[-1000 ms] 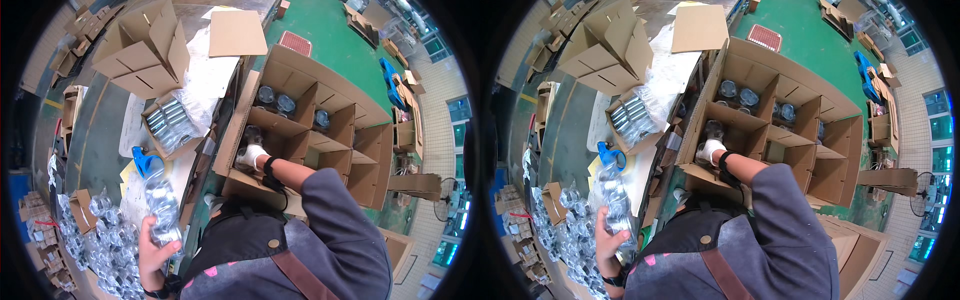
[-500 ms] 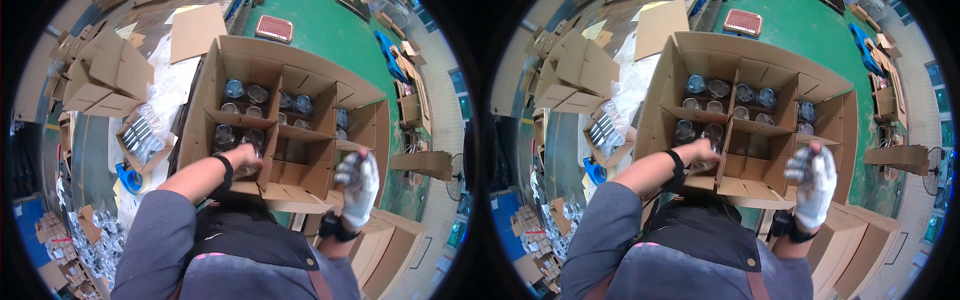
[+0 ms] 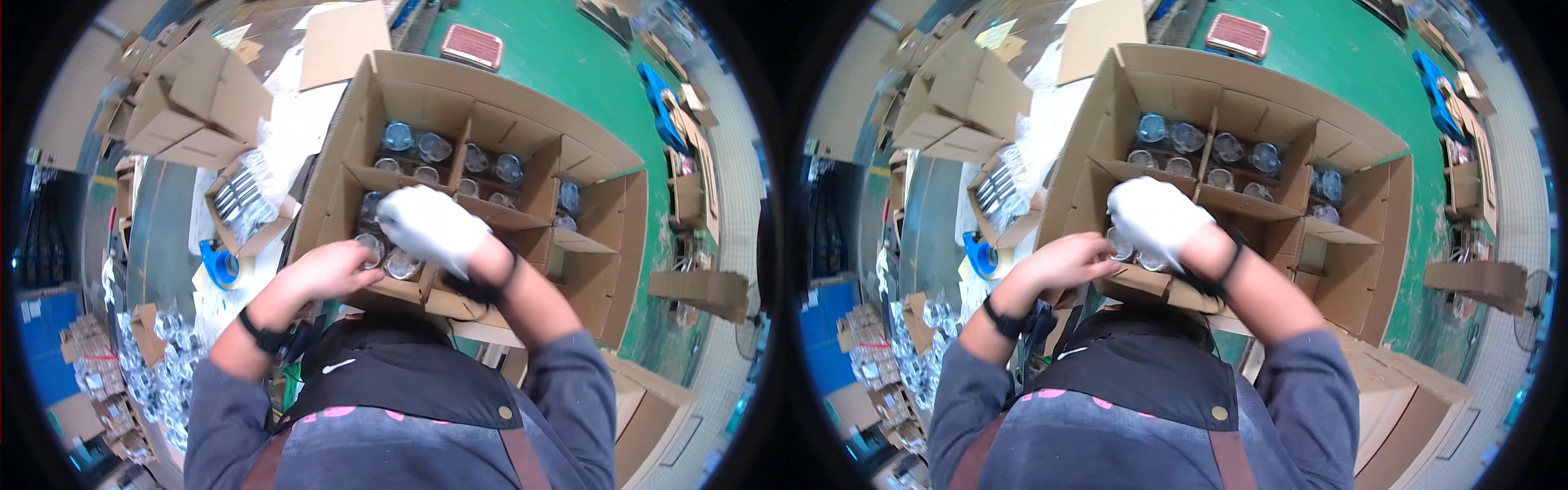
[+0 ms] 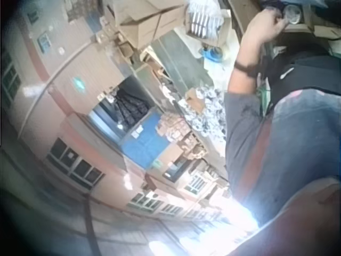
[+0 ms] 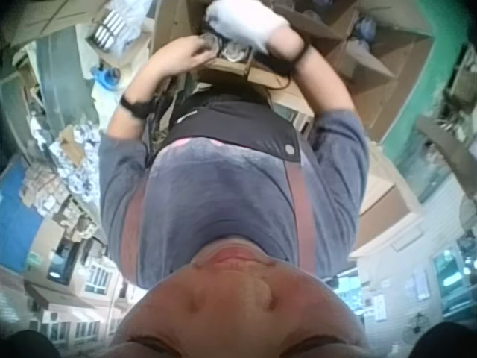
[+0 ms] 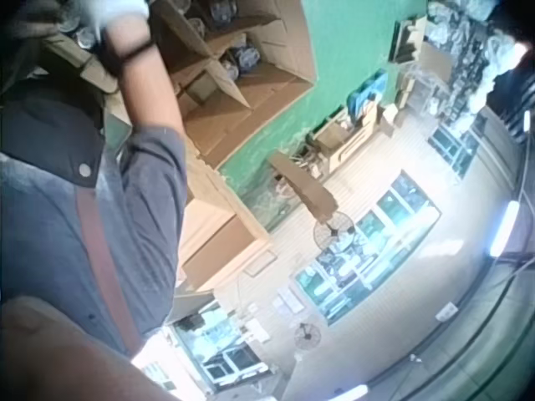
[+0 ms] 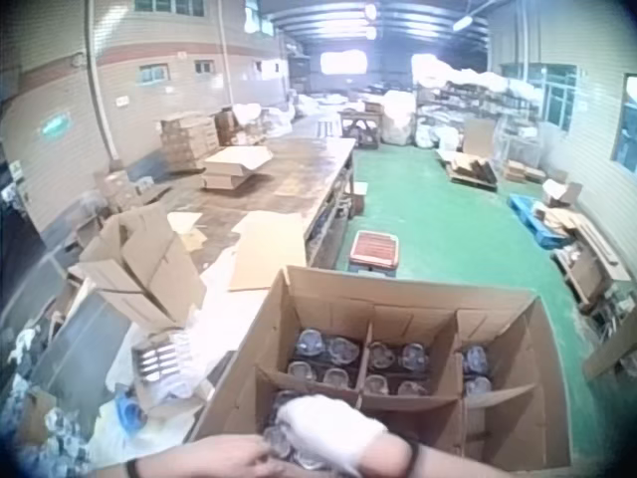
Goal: Packing metallic industrial parts into partitioned cardboard boxes and sealing them with tape.
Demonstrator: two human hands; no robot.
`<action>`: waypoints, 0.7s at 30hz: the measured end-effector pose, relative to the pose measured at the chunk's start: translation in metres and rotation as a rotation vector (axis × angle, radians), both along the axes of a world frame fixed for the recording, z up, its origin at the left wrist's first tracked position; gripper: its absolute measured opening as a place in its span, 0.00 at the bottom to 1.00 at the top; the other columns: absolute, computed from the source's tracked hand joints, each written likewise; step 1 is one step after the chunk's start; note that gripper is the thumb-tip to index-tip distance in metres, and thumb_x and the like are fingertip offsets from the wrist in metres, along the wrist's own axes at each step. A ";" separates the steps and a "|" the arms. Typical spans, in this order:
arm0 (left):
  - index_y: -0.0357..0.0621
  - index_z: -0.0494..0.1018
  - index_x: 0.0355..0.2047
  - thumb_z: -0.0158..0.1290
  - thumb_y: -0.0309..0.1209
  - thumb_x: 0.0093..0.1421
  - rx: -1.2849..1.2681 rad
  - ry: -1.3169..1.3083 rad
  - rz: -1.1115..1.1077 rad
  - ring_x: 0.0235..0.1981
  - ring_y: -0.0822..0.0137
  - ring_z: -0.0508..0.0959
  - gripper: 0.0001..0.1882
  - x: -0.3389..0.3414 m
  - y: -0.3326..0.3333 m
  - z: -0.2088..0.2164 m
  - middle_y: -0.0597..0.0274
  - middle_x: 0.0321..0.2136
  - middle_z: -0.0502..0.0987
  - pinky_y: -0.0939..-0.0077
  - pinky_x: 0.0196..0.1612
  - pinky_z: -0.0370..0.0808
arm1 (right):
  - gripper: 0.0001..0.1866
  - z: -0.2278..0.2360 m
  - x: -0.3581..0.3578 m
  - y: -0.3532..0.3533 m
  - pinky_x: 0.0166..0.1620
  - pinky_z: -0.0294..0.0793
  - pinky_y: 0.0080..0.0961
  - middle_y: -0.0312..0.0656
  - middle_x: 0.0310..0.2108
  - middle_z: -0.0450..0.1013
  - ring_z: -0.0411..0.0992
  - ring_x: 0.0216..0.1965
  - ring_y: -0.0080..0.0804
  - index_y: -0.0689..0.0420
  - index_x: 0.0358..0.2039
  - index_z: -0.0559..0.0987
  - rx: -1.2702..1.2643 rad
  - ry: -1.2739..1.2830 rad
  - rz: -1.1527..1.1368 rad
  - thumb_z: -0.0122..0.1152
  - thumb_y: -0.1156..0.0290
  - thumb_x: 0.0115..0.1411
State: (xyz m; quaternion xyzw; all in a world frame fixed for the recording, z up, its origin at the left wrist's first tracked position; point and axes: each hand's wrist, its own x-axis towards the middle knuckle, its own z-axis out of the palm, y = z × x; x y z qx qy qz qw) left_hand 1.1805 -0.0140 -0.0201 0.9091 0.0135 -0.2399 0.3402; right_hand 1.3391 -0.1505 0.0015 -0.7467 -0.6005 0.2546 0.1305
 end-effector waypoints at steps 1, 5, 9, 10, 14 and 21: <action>0.37 0.75 0.40 0.53 0.40 0.61 -0.095 -0.010 0.134 0.35 0.56 0.77 0.17 -0.027 0.002 0.020 0.50 0.32 0.75 0.65 0.39 0.73 | 0.13 -0.012 0.000 0.032 0.45 0.74 0.36 0.48 0.41 0.76 0.74 0.44 0.45 0.58 0.38 0.81 -0.155 -0.065 0.041 0.52 0.67 0.58; 0.38 0.74 0.43 0.54 0.33 0.62 -0.326 -0.024 0.802 0.29 0.79 0.70 0.13 -0.159 -0.024 0.045 0.66 0.29 0.74 0.83 0.33 0.69 | 0.17 -0.130 -0.005 0.096 0.47 0.73 0.38 0.48 0.44 0.76 0.76 0.45 0.45 0.55 0.42 0.81 -0.374 -0.265 -0.026 0.48 0.63 0.58; 0.36 0.71 0.46 0.54 0.36 0.62 -0.462 -0.093 1.429 0.29 0.77 0.73 0.18 -0.288 -0.075 -0.011 0.66 0.31 0.74 0.81 0.34 0.71 | 0.18 -0.254 0.021 0.052 0.50 0.72 0.38 0.50 0.48 0.74 0.72 0.51 0.47 0.56 0.41 0.81 -0.575 -0.140 -0.078 0.51 0.62 0.55; 0.36 0.70 0.48 0.54 0.36 0.63 -0.490 -0.087 1.605 0.30 0.77 0.73 0.19 -0.312 -0.096 -0.022 0.66 0.32 0.74 0.80 0.35 0.72 | 0.18 -0.214 0.000 0.047 0.51 0.72 0.37 0.48 0.48 0.73 0.72 0.51 0.46 0.54 0.43 0.81 -0.575 -0.297 -0.146 0.54 0.61 0.54; 0.36 0.69 0.50 0.52 0.35 0.64 -0.585 -0.127 1.822 0.32 0.75 0.74 0.18 -0.341 -0.136 -0.035 0.63 0.34 0.74 0.80 0.38 0.72 | 0.18 -0.206 -0.017 0.048 0.52 0.72 0.37 0.47 0.49 0.73 0.70 0.52 0.45 0.51 0.43 0.81 -0.680 -0.292 -0.223 0.59 0.64 0.51; 0.38 0.65 0.54 0.50 0.35 0.65 -0.688 -0.277 1.828 0.37 0.73 0.75 0.20 -0.365 -0.161 -0.042 0.62 0.36 0.75 0.77 0.43 0.73 | 0.13 -0.203 -0.022 0.115 0.44 0.75 0.40 0.53 0.40 0.76 0.74 0.44 0.51 0.58 0.34 0.82 -0.466 -0.292 -0.024 0.62 0.68 0.48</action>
